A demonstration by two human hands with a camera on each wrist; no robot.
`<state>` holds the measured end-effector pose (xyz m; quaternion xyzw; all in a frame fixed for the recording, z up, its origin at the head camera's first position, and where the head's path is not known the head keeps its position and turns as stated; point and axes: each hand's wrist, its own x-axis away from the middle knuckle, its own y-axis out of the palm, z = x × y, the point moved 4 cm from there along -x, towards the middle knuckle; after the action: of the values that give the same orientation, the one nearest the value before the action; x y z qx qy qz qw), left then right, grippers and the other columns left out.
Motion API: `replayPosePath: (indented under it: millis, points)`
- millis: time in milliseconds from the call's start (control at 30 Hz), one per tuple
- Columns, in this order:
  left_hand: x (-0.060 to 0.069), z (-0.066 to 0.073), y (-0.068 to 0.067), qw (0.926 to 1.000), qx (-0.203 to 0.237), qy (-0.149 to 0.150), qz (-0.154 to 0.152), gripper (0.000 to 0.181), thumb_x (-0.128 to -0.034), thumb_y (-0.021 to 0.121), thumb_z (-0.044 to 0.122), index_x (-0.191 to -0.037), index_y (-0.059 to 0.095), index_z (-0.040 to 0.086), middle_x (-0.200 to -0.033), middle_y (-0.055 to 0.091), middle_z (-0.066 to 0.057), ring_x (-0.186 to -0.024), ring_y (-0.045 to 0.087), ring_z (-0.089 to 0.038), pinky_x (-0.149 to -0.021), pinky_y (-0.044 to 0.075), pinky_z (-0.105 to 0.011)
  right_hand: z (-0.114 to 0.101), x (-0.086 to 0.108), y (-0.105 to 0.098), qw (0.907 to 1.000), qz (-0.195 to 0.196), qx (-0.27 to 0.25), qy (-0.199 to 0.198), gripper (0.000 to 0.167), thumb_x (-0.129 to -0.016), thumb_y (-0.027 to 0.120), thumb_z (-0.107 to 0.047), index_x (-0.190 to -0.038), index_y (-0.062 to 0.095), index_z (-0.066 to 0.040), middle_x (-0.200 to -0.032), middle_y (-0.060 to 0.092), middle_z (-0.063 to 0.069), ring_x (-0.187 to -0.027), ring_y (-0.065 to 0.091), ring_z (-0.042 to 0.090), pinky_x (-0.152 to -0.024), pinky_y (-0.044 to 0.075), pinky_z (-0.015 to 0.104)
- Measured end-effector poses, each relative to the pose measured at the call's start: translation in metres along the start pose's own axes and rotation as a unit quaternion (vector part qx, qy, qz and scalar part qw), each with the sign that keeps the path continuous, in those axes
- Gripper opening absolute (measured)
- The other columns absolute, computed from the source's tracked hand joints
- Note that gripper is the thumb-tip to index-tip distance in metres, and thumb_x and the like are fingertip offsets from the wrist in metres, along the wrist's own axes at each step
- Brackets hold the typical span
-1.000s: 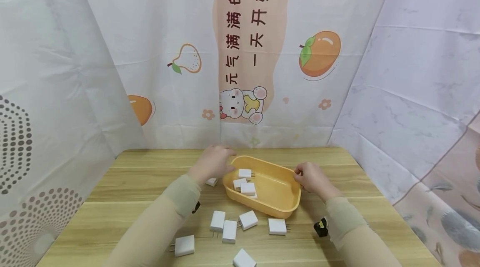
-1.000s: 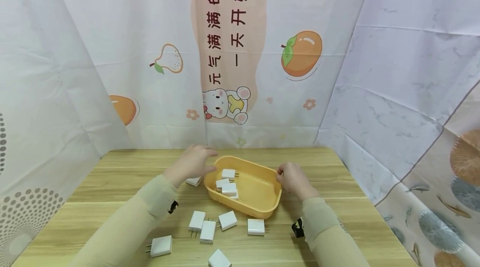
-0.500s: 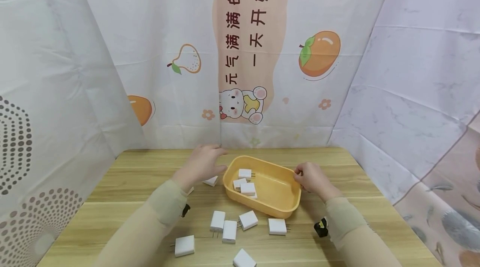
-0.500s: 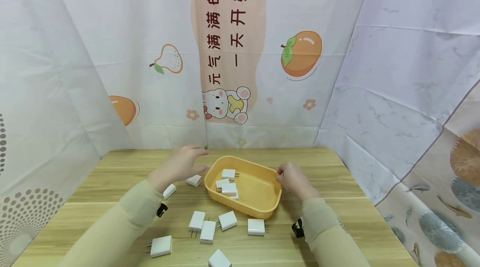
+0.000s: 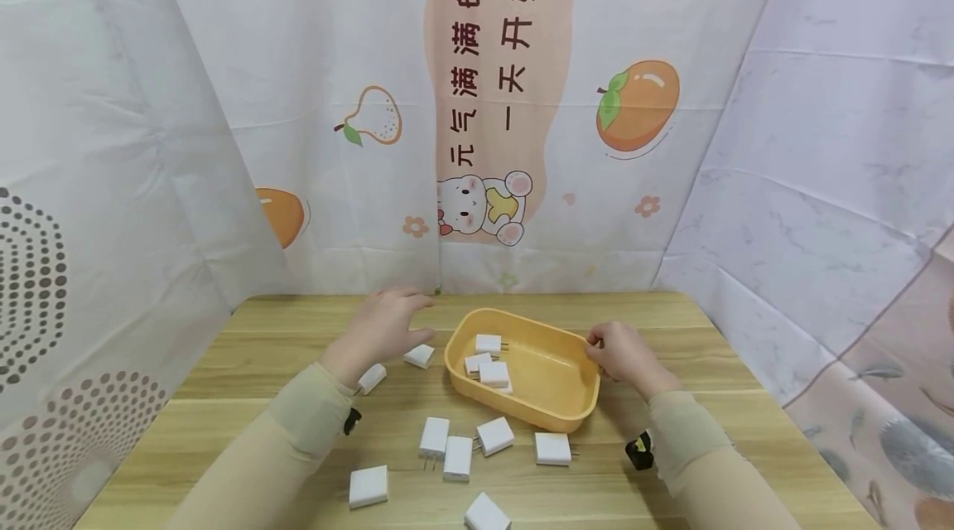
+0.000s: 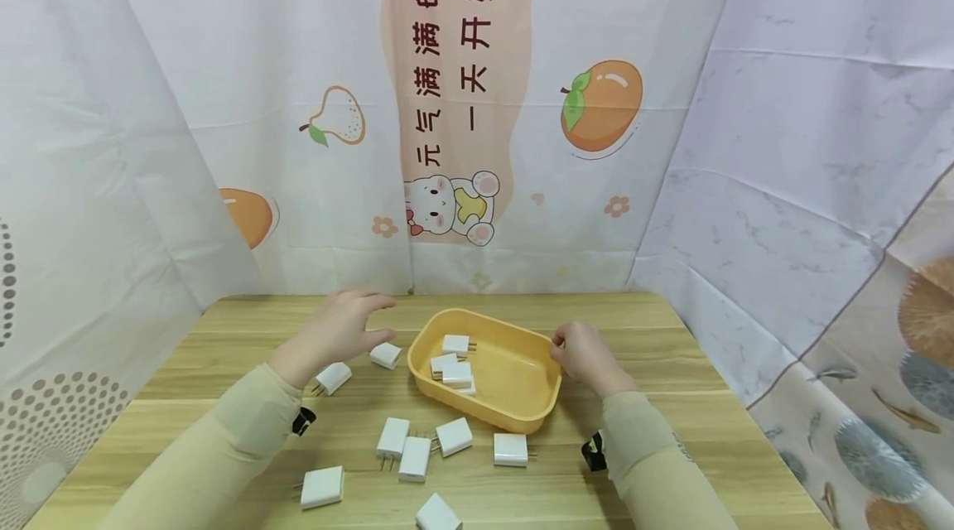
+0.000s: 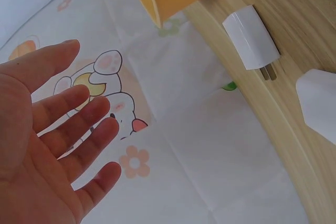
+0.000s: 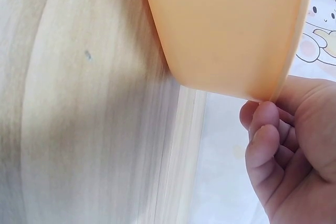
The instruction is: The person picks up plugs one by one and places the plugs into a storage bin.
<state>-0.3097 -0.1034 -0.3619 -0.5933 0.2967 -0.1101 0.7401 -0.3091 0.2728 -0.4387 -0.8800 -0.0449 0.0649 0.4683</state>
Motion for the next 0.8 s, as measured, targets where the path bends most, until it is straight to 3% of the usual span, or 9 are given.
replayPosePath:
  millis: [267, 500, 800]
  points:
    - [0.003, -0.004, -0.001, 1.0, 0.004, -0.007, 0.003, 0.046, -0.088, 0.078, 0.038, -0.124, 0.072, 0.01, -0.126, 0.069, -0.008, -0.119, 0.062, -0.03, -0.103, 0.044, -0.053, 0.001, 0.0, 0.0, 1.0, 0.002, 0.001, -0.005, 0.011, -0.096, 0.066, -0.006, -0.085, 0.068, -0.004, -0.06, 0.058, 0.003, -0.048, 0.056, 0.014, -0.044, 0.049, 0.03]
    - [0.006, -0.016, 0.006, 0.9996, 0.005, -0.029, -0.002, 0.049, -0.0881, 0.078, 0.04, -0.127, 0.071, 0.011, -0.128, 0.068, -0.009, -0.122, 0.06, -0.032, -0.104, 0.043, -0.055, 0.001, 0.0, -0.001, 1.0, 0.0, 0.001, 0.002, 0.012, -0.096, 0.066, -0.006, -0.085, 0.068, -0.005, -0.06, 0.058, 0.003, -0.048, 0.057, 0.014, -0.044, 0.049, 0.028]
    - [0.022, -0.036, 0.018, 0.9982, 0.008, -0.056, -0.022, 0.047, -0.0888, 0.078, 0.036, -0.126, 0.071, 0.008, -0.125, 0.069, -0.011, -0.119, 0.062, -0.035, -0.102, 0.045, -0.056, 0.002, 0.0, -0.001, 1.0, 0.002, 0.005, 0.0, 0.012, -0.096, 0.065, -0.007, -0.084, 0.068, -0.005, -0.058, 0.057, 0.002, -0.046, 0.056, 0.014, -0.044, 0.048, 0.029]
